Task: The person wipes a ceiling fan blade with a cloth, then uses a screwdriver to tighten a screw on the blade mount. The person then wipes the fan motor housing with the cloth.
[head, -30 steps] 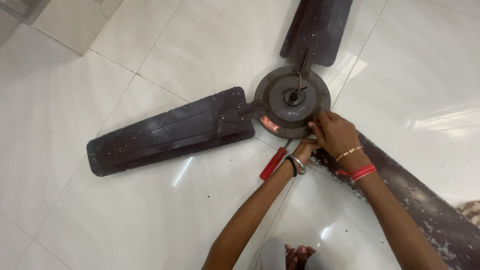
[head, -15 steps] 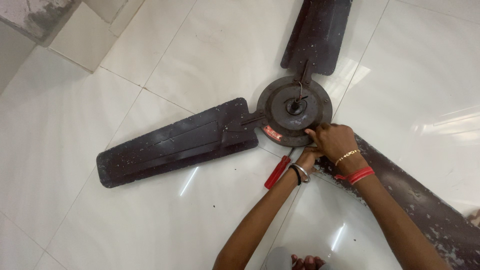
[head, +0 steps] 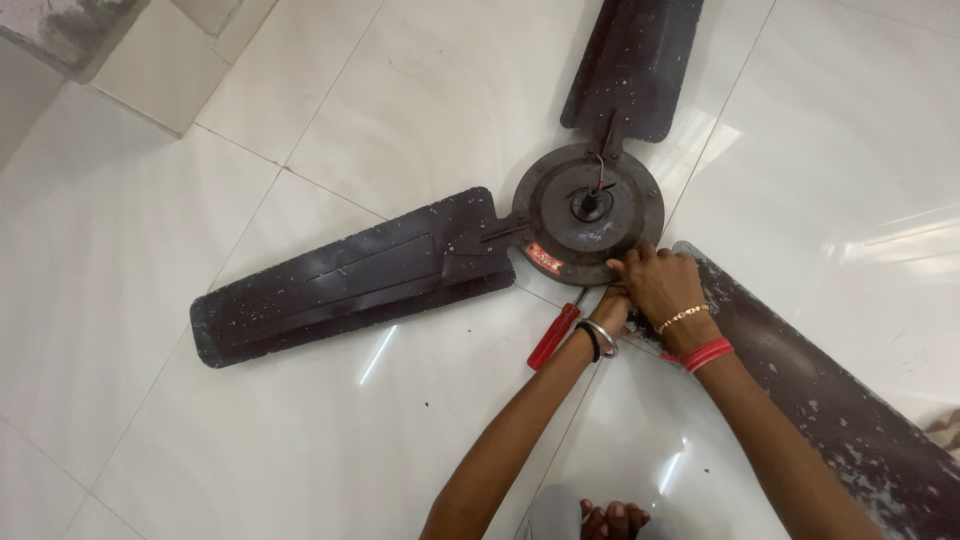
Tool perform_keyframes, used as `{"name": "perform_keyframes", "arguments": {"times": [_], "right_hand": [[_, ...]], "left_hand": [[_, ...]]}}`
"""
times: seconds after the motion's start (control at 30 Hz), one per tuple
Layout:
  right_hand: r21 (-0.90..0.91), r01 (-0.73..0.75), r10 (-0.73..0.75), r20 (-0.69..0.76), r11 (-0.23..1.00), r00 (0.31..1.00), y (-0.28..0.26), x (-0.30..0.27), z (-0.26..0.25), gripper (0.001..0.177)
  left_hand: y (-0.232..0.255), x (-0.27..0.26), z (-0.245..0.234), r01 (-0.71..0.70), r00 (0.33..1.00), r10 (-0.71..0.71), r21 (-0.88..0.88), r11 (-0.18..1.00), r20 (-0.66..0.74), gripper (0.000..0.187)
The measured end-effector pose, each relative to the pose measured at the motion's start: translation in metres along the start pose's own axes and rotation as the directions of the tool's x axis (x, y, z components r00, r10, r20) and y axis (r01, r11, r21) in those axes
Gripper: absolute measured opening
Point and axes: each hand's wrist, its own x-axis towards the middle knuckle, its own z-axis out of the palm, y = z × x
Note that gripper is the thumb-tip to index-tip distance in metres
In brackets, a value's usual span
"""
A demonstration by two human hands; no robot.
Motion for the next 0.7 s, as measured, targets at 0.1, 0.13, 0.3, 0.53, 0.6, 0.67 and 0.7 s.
{"name": "perform_keyframes", "arguments": {"times": [0.1, 0.13, 0.3, 0.53, 0.6, 0.67, 0.7], "right_hand": [[0.115, -0.024, 0.054, -0.262, 0.993, 0.964, -0.01, -0.028, -0.001, 0.034], [0.169, -0.043, 0.086, -0.255, 0.985, 0.963, -0.016, -0.039, 0.0, 0.033], [0.397, -0.072, 0.211, -0.319, 0.915, 0.924, -0.064, -0.097, 0.009, 0.028], [0.181, 0.184, -0.137, -0.246, 0.966, 0.96, -0.106, -0.107, 0.011, 0.05], [0.126, 0.32, -0.283, -0.247, 0.939, 0.927, -0.111, -0.091, 0.008, 0.056], [0.109, 0.383, -0.354, -0.216, 0.917, 0.91, -0.118, -0.074, 0.001, 0.05], [0.102, 0.412, -0.387, -0.199, 0.906, 0.9, -0.121, -0.069, -0.004, 0.048]], "left_hand": [[-0.016, 0.017, -0.008, -0.066, 0.998, 0.065, 0.015, 0.998, 0.019, 0.045], [-0.022, 0.022, -0.011, -0.135, 0.988, 0.136, -0.017, 0.991, 0.067, 0.046], [-0.028, 0.029, -0.025, -0.012, 0.993, 0.019, -0.059, 0.998, 0.117, 0.051], [0.038, -0.059, -0.043, -0.049, 0.999, 0.043, 0.339, 0.939, 0.026, 0.051], [0.06, -0.095, -0.054, -0.125, 0.982, 0.183, 0.58, 0.805, -0.042, 0.049], [0.078, -0.131, -0.068, -0.202, 0.951, 0.301, 0.602, 0.772, -0.067, 0.04], [0.087, -0.147, -0.074, -0.273, 0.937, 0.347, 0.525, 0.806, -0.046, 0.036]]}}
